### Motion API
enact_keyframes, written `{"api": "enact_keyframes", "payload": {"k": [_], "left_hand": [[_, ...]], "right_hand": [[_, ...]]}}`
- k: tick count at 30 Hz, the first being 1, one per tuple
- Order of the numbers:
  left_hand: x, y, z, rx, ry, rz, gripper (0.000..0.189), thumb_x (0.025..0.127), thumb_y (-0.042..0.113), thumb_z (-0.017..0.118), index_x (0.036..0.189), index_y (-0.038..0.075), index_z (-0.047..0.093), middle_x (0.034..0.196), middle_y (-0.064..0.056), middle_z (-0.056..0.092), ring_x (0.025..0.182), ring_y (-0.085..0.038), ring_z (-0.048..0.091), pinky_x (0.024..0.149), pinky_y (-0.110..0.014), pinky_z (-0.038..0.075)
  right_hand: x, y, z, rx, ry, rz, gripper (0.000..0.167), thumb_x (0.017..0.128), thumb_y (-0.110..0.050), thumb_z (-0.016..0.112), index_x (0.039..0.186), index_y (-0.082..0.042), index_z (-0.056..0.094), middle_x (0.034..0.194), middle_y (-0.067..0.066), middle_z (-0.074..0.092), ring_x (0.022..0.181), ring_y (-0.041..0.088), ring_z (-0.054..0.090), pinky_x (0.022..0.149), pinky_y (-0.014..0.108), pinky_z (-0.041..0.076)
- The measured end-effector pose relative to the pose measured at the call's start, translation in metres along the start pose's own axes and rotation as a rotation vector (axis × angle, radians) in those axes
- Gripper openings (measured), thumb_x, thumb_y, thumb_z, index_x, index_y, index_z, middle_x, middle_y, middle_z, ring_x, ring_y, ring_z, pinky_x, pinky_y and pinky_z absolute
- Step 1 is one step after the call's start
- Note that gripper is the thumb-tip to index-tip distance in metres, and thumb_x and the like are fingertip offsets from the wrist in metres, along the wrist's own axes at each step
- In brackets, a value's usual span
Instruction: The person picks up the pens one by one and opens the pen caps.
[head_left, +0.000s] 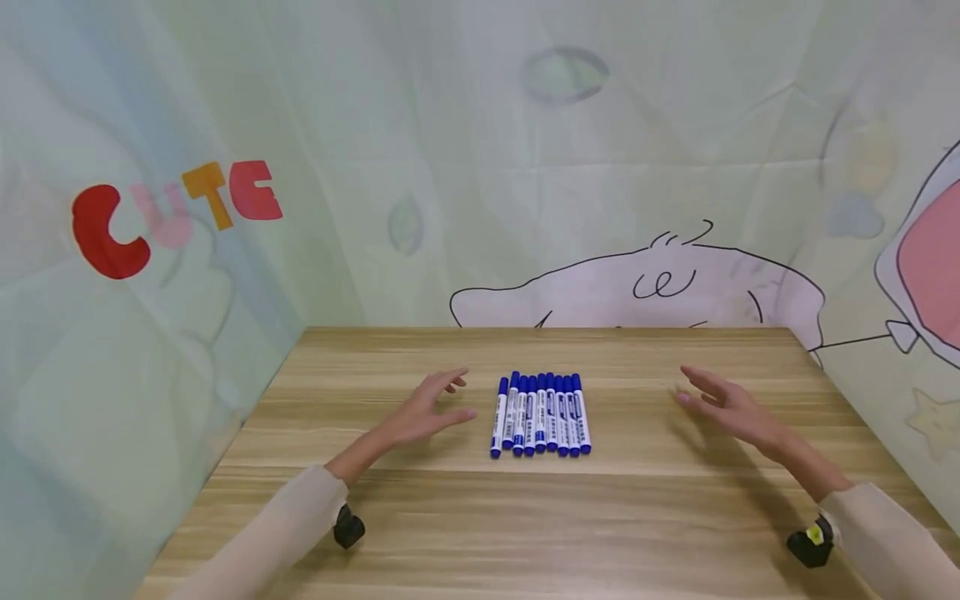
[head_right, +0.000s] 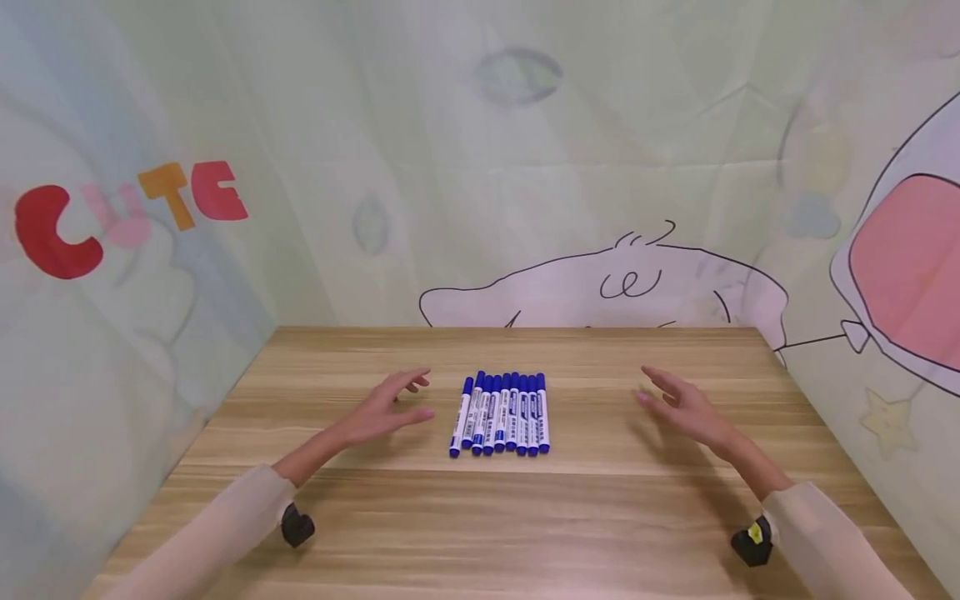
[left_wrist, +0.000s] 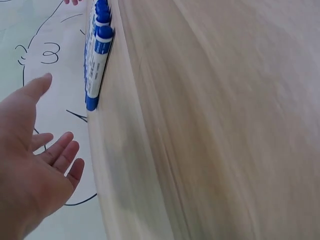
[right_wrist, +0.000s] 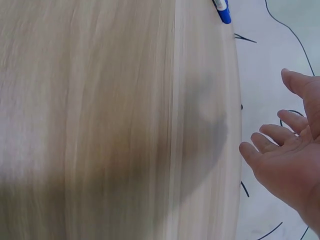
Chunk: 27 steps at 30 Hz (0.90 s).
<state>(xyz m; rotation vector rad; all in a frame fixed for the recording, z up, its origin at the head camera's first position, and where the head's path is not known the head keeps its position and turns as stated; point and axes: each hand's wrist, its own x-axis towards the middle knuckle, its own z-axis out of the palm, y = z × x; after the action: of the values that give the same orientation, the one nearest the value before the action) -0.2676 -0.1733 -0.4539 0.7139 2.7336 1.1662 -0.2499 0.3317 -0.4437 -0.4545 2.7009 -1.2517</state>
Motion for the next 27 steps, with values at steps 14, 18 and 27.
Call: {"api": "enact_keyframes", "payload": {"k": [14, 18, 27], "left_hand": [[0.017, 0.013, 0.033, -0.098, -0.014, -0.048, 0.065, 0.097, 0.021, 0.070, 0.147, -0.010, 0.043, 0.132, -0.024, 0.062, 0.118, -0.035, 0.061, 0.101, -0.045, 0.054], [0.021, 0.015, 0.040, -0.098, -0.003, -0.038, 0.065, 0.094, 0.018, 0.073, 0.145, -0.012, 0.044, 0.129, -0.026, 0.063, 0.114, -0.036, 0.063, 0.098, -0.043, 0.056], [0.024, 0.019, 0.051, -0.053, 0.016, -0.052, 0.065, 0.090, 0.012, 0.076, 0.144, -0.011, 0.047, 0.124, -0.022, 0.065, 0.103, -0.026, 0.064, 0.090, -0.037, 0.058]], "right_hand": [[0.002, -0.005, 0.017, 0.056, -0.035, 0.000, 0.066, 0.106, -0.033, 0.055, 0.157, 0.003, 0.032, 0.158, 0.028, 0.040, 0.145, 0.047, 0.040, 0.093, 0.005, 0.036], [0.002, -0.006, 0.020, 0.074, -0.032, -0.018, 0.064, 0.106, -0.030, 0.056, 0.156, 0.004, 0.033, 0.156, 0.028, 0.043, 0.143, 0.047, 0.042, 0.095, 0.005, 0.036], [0.002, -0.004, 0.023, 0.101, -0.049, -0.032, 0.062, 0.106, -0.028, 0.056, 0.154, 0.006, 0.035, 0.155, 0.029, 0.043, 0.142, 0.047, 0.043, 0.096, 0.005, 0.036]]}}
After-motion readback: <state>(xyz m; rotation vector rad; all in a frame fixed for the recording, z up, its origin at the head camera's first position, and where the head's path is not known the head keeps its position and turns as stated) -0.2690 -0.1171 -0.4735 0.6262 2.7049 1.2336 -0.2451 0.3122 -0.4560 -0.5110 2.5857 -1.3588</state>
